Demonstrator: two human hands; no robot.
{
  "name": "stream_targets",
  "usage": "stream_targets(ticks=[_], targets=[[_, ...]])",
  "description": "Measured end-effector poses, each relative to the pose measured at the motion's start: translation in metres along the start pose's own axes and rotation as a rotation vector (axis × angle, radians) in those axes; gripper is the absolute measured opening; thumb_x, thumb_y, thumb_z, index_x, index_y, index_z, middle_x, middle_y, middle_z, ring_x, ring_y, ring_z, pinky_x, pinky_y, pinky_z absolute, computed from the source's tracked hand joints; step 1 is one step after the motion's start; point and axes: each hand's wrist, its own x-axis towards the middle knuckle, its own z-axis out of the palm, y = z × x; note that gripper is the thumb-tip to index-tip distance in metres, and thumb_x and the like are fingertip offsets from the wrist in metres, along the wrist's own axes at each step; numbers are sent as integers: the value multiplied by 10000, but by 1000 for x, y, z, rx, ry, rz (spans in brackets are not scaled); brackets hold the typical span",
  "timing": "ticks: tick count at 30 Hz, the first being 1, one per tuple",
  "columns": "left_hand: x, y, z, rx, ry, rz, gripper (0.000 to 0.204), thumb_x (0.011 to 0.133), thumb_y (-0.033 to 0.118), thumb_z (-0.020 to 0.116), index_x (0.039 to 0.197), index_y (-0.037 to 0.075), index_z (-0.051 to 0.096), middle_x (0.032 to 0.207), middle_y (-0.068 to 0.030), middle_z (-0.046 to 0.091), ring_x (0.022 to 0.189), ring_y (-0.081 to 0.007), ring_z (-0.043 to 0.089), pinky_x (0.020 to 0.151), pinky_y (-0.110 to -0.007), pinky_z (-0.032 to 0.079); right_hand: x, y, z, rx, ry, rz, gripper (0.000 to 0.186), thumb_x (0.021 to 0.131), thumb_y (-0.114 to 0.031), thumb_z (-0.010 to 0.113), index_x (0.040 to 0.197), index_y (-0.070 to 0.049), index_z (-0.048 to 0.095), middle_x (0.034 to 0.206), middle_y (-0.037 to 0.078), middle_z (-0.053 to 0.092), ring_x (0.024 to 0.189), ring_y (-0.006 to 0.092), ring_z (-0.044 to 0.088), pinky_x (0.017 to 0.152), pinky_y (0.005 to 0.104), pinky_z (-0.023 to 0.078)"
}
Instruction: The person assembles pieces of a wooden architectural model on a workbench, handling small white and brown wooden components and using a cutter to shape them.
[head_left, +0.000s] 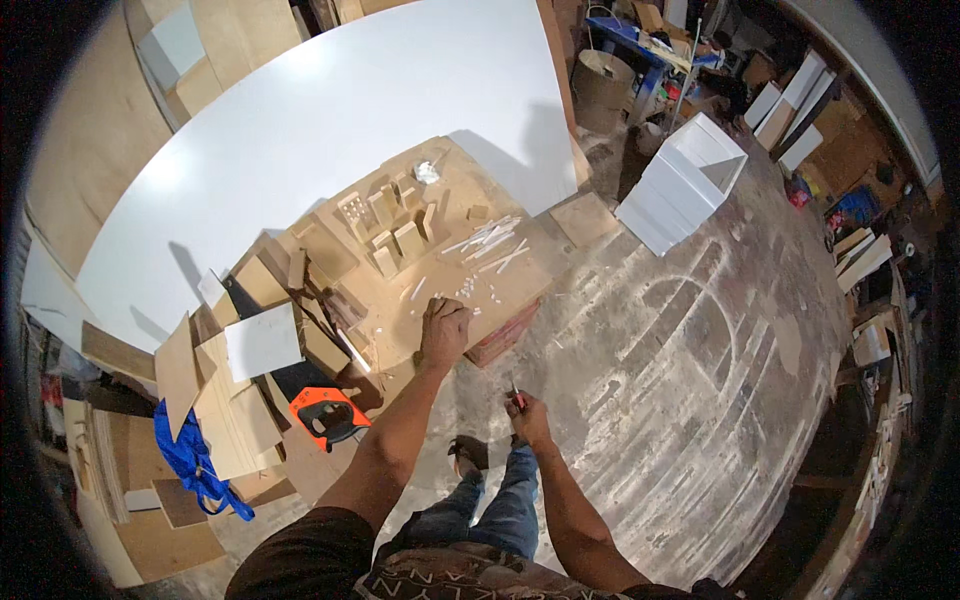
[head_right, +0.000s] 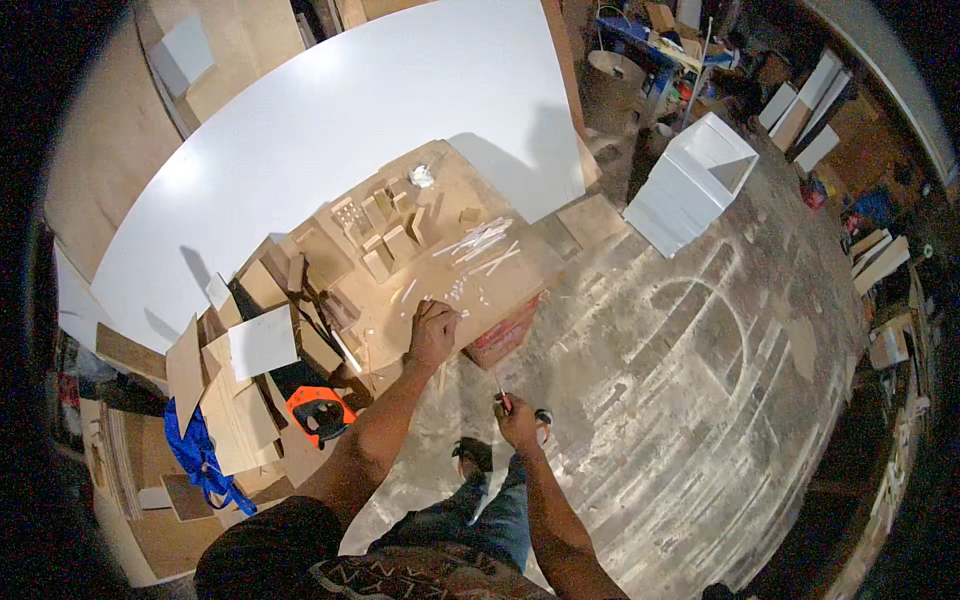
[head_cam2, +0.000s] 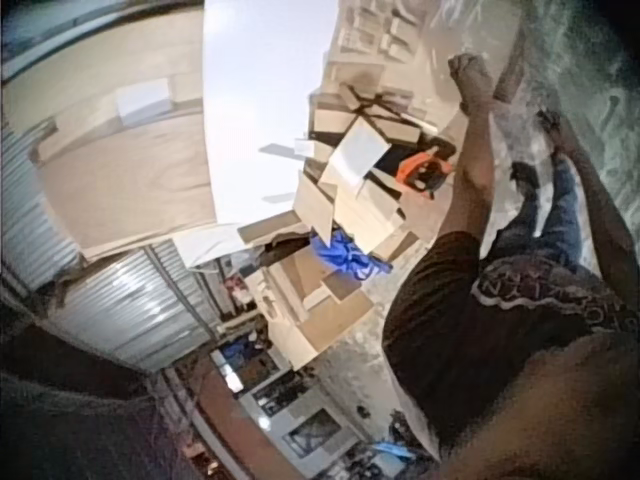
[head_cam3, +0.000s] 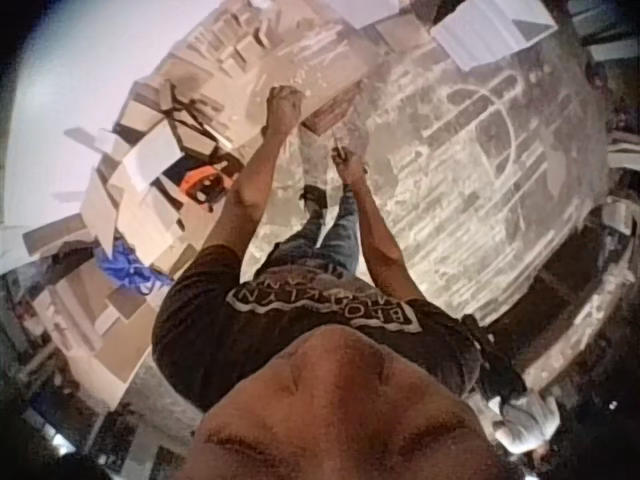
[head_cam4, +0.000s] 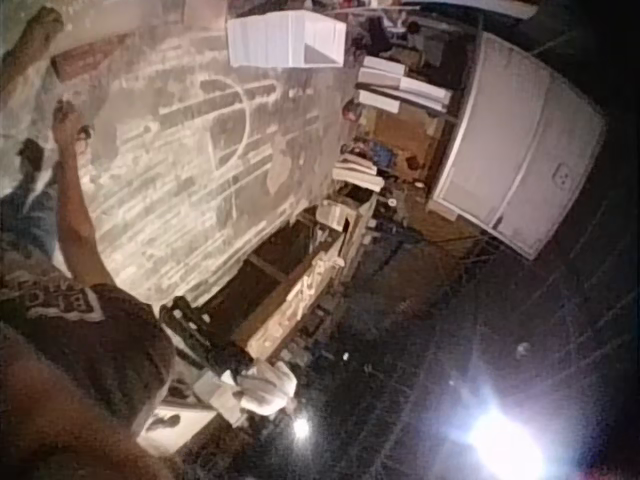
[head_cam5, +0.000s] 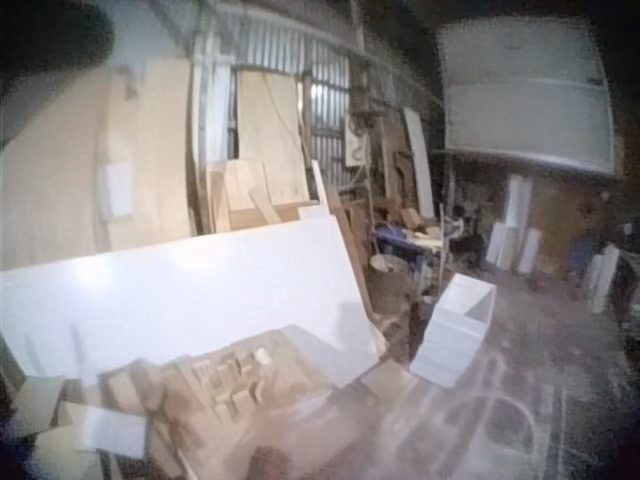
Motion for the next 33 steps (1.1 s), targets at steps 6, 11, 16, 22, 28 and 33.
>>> stream_targets(ticks=[6,11,16,22,28,33], targets=[[7,10,1,-13,4,18,54,822,38,677,849,51,722,916,-88,681,982,-299,609,917,-439,470,-15,1,-2,-11,-51,85,256,918,-166,706,1108,5,717,867,152,728,824,225,695,791,358,550],[-3,-2,-5,3,-1,-28,78,834,60,659,856,80,732,947,-64,688,1034,-266,609,973,-440,444,5,-54,2,-67,-74,90,404,987,-355,626,1144,11,697,865,170,720,823,259,702,789,374,544],[10,7,-3,-28,-1,74,86,778,23,700,860,14,719,910,-114,684,943,-307,626,908,-416,477,60,-69,11,-88,-25,75,571,1067,-468,436,1120,56,657,875,248,700,844,392,696,767,444,525],[5,-9,-9,68,-78,122,96,810,76,679,878,23,721,928,-110,689,956,-306,626,929,-406,474,81,-120,20,-88,-47,39,501,1071,-422,434,1130,27,649,983,354,671,968,537,642,838,578,502],[6,-3,-6,-6,-53,53,95,840,64,651,899,28,716,962,-102,689,972,-315,616,917,-421,482,82,-115,24,-134,46,52,514,1074,-448,410,1093,0,663,922,338,682,923,529,656,825,594,501],[6,-2,-5,-8,-54,49,100,860,62,634,894,40,724,951,-95,690,982,-310,620,907,-433,485,89,-110,28,-238,-7,119,530,1082,-442,384,1099,17,647,912,341,678,913,536,651,803,594,502]])
